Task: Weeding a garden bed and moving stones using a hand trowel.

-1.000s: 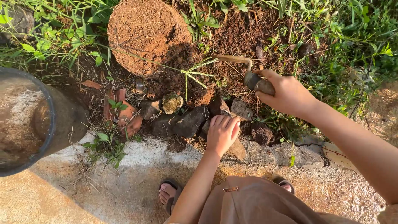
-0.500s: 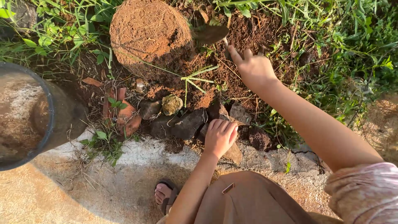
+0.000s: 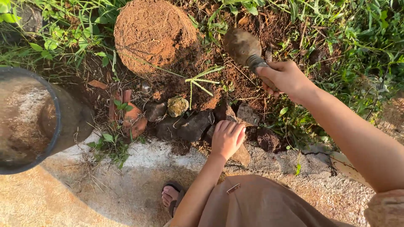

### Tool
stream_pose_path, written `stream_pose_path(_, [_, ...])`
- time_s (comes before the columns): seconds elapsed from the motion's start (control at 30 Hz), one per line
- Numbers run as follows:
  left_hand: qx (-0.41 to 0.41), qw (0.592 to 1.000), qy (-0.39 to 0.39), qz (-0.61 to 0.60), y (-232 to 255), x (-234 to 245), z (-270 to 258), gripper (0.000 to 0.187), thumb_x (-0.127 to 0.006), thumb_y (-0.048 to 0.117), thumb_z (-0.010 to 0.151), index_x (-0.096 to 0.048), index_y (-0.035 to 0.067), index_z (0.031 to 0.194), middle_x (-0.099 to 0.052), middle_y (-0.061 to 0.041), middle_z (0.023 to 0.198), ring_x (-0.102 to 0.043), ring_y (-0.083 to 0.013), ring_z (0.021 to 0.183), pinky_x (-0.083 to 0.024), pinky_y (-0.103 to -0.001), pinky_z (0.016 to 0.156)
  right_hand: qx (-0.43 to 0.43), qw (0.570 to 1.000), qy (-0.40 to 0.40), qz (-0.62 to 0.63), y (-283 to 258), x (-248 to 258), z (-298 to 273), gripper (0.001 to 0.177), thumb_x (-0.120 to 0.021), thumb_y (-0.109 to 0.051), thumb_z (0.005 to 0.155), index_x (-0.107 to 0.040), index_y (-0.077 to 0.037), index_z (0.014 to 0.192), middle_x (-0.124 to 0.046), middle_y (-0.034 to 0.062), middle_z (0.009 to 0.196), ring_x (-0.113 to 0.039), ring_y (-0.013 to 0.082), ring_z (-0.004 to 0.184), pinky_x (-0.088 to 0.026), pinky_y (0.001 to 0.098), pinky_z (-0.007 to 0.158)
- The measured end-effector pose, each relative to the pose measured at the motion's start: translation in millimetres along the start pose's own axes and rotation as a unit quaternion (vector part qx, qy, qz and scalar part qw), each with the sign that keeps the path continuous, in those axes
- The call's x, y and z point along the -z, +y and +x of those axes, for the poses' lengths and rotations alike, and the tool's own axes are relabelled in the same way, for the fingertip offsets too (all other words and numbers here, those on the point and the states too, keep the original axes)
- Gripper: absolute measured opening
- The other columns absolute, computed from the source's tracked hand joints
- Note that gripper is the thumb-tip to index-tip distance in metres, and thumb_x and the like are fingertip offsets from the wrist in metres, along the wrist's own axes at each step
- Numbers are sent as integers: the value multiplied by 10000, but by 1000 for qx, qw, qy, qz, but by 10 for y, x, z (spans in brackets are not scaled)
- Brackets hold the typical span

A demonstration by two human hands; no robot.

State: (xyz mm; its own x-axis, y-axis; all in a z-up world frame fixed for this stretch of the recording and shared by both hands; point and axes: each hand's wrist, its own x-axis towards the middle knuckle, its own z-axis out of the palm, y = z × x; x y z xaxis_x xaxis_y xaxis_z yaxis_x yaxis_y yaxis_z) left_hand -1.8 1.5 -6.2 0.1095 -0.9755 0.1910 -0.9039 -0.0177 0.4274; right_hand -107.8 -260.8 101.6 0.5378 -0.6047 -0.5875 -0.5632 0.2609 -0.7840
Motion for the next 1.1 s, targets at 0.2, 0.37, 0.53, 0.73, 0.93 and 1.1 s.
stream_pose_path(0.2, [4, 1000, -14, 7, -18, -69, -1, 125, -675, 215, 984, -718, 133, 1068, -725, -35, 950, -668, -227, 942, -492, -438, 1034, -49, 996, -56, 41, -27, -236, 614, 350, -600, -309, 1043, -675, -12, 1212, -650, 37, 737, -543, 100, 558, -448, 281, 462])
stream_pose_path(0.37, [-12, 1000, 7, 12, -57, -77, 1, 127, -682, 219, 1004, -709, 131, 1091, -727, -35, 979, -667, -218, 952, -494, -422, 1036, 176, 948, 120, -234, -442, -347, 212, 483, -604, -253, 1004, -572, -13, 1422, -726, 170, 799, -679, 212, 553, -539, 348, 505])
stream_pose_path(0.53, [-8, 1000, 7, -12, 39, 137, 75, 92, -694, 186, 974, -682, 123, 1039, -687, -37, 936, -639, -240, 945, -489, -431, 1013, 101, 970, 130, -181, -506, -573, 121, 445, -576, -287, 997, -623, -82, 1389, -748, 198, 786, -700, 250, 569, -541, 413, 542])
stream_pose_path(0.73, [-20, 999, 10, -36, 33, 184, 89, 119, -705, 189, 977, -670, 115, 1063, -676, -32, 965, -628, -237, 973, -473, -430, 1013, 119, 971, 164, -124, -415, -757, 300, 437, -578, -263, 985, -623, -67, 1374, -754, 192, 815, -698, 219, 573, -546, 387, 543])
stream_pose_path(0.93, [-38, 998, -12, -40, -303, 58, 178, 130, -720, 194, 949, -680, 110, 1039, -685, -48, 943, -622, -251, 939, -466, -443, 1000, 69, 973, 204, -81, -528, -1229, 322, 418, -548, -241, 1016, -615, -82, 1397, -732, 204, 722, -675, 224, 550, -528, 377, 585])
stream_pose_path(1.1, [-38, 998, -3, -41, -234, 11, 142, 128, -721, 201, 946, -678, 112, 1026, -693, -47, 947, -626, -253, 948, -463, -450, 1012, 59, 976, 205, -41, -406, -1217, 305, 423, -542, -251, 1003, -615, -98, 1390, -726, 148, 738, -635, 206, 541, -499, 384, 519])
